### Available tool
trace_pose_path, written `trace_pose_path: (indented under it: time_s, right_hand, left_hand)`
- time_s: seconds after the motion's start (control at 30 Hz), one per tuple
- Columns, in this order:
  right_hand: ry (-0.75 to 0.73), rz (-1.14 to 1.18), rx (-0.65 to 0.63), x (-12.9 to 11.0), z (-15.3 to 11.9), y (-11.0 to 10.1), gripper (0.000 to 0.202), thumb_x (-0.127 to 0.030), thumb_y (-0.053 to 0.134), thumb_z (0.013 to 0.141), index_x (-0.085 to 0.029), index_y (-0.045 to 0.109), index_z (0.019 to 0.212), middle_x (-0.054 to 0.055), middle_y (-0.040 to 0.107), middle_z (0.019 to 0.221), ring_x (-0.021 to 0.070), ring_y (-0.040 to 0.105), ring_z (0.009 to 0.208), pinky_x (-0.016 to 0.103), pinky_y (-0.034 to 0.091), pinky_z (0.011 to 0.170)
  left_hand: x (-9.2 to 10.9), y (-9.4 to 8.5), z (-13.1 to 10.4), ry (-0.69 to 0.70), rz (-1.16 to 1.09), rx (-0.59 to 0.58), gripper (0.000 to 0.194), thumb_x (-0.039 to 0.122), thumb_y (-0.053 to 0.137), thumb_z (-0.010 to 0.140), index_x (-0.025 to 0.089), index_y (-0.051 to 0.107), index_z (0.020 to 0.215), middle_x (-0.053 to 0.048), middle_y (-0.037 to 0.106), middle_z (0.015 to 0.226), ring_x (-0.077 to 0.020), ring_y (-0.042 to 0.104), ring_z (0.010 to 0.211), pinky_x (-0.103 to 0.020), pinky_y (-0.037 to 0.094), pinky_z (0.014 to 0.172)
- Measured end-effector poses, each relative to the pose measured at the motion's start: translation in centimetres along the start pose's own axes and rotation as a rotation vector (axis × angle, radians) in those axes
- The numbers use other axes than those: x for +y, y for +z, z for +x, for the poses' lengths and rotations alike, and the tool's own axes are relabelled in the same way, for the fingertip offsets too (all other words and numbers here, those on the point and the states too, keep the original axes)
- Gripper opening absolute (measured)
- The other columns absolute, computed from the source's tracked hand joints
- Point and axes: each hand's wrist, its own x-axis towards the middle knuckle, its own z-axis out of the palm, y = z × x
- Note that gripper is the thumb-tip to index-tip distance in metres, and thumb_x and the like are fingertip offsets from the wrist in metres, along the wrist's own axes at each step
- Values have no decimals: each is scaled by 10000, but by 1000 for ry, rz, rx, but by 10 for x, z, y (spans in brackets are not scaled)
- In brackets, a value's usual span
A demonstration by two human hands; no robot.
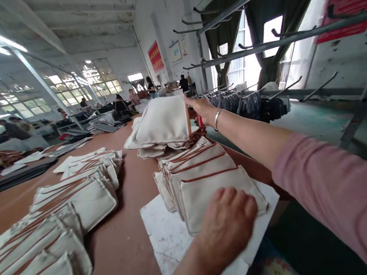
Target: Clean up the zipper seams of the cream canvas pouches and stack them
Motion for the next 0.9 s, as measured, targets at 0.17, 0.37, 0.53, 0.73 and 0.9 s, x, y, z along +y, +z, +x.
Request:
trace_pose_path:
  time_s: [0.17,0.37,0.53,0.73,0.9]
  right_hand:
    - [66,-66,77,70,-8,-21,131,-145,597,864,-118,563,740,-8,561,531,75,534,420,155,268,343]
    - [98,-96,4,116,-72,-74,77,-162,648,818,-108,616,863,81,687,754,144,675,574,147,290,299]
    - [105,-116,51,109,-85,-124,113,-217,563,902,-132,568,977,100,699,894,109,668,615,124,338,329]
    - [243,-230,-289,129,-105,-130,126,-187,680,834,-111,664,933,118,728,898,169,703,690,124,328,340]
    - [285,-342,-365,157,-124,-111,260,-213,651,897,-138,620,1144,101,655,1141,190,671,911,256,560,645]
  left_hand:
    - [-81,52,43,-351,181,-42,246,289,648,885,136,614,1075,-147,631,1092,-322,580,1049,-455,462,886]
    - [-92,80,64,-463,169,-104,262,254,544,929,130,604,1152,-170,604,1087,-317,610,1026,-433,472,850]
    - [-66,71,55,-424,122,-209,252,145,449,923,138,676,1031,-156,622,1088,-254,650,914,-354,497,765]
    - [11,33,-4,-198,82,-307,174,92,540,800,170,673,880,-107,669,916,-249,627,896,-319,473,743]
    - [39,-7,-77,-275,-329,-432,87,144,630,706,170,561,659,-30,606,766,-161,569,647,-254,366,557]
